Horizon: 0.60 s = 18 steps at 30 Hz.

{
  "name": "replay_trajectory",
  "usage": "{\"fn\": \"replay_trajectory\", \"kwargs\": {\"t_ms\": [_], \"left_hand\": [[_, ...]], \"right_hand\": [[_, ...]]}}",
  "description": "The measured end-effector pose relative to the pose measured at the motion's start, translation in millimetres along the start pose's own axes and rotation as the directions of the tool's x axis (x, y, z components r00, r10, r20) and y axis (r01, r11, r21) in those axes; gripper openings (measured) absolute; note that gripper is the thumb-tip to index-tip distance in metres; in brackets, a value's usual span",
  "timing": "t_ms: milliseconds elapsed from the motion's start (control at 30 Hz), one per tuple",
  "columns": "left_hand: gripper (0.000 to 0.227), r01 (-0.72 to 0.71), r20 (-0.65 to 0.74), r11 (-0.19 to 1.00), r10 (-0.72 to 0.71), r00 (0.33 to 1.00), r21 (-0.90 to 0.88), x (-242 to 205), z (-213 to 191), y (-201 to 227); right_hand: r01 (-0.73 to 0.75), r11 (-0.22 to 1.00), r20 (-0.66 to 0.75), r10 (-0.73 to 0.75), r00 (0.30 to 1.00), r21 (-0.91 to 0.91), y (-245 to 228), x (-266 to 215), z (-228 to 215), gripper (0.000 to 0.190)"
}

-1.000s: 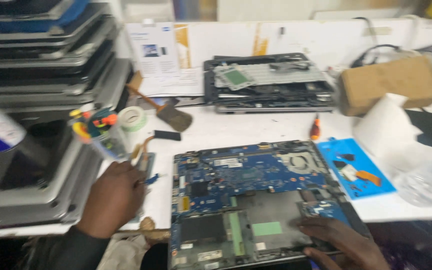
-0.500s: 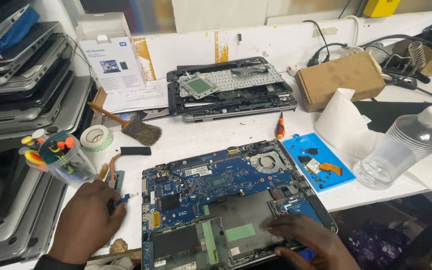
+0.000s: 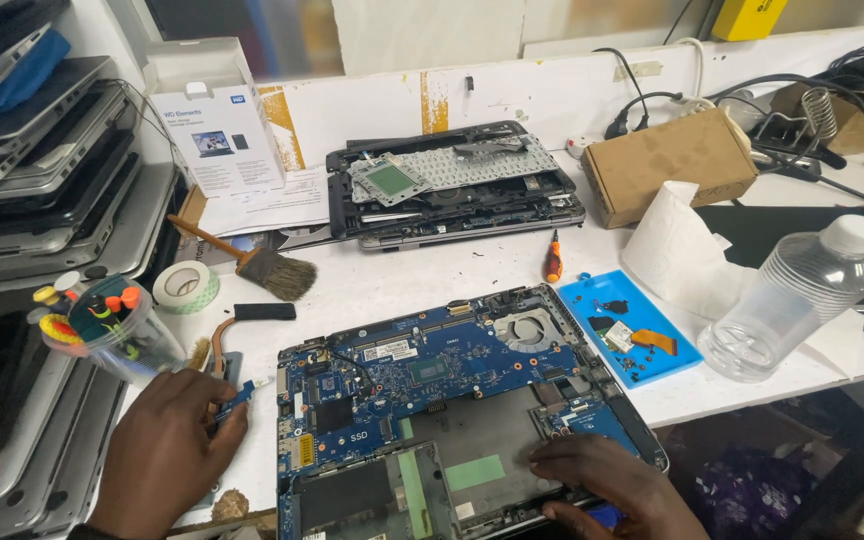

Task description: The person works on a disassembled laptop motherboard, using a screwdriver to remove screws and detach components. They handle the motherboard, a fan, and a metal bracket, placing removed parts on a blue tray.

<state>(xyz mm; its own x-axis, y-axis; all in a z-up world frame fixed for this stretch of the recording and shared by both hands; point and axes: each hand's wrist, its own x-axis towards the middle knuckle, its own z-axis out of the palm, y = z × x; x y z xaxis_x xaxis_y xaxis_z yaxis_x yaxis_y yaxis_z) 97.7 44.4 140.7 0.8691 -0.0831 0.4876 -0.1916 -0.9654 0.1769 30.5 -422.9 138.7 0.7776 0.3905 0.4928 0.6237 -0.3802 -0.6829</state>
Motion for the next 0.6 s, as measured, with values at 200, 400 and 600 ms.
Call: {"fn": "replay_trajectory", "kwargs": {"t_ms": [200,400,600], "left_hand": [[0.019,-0.022,-0.150,0.998,0.012,0.989,-0.065,-1.6,-6.1,4.4],[0.019,0.342,-0.042,0.821,-0.404,0.914,-0.458,2.2,-38.6,56.1],[0.010,0.411,0.208,0.489,-0.416,0.885,-0.770,12.4,-60.4,142.5]], "right_hand": [[0.024,1.000,-0.002,-0.024,1.000,0.001,0.2,0.7,0.5,0.028],[0.070,0.994,-0.009,-0.071,0.997,-0.079,7.8,3.8,0.5,0.026],[-0.229,0.973,-0.243,0.232,0.942,0.043,-55.6,39.5,9.1,0.019]]}}
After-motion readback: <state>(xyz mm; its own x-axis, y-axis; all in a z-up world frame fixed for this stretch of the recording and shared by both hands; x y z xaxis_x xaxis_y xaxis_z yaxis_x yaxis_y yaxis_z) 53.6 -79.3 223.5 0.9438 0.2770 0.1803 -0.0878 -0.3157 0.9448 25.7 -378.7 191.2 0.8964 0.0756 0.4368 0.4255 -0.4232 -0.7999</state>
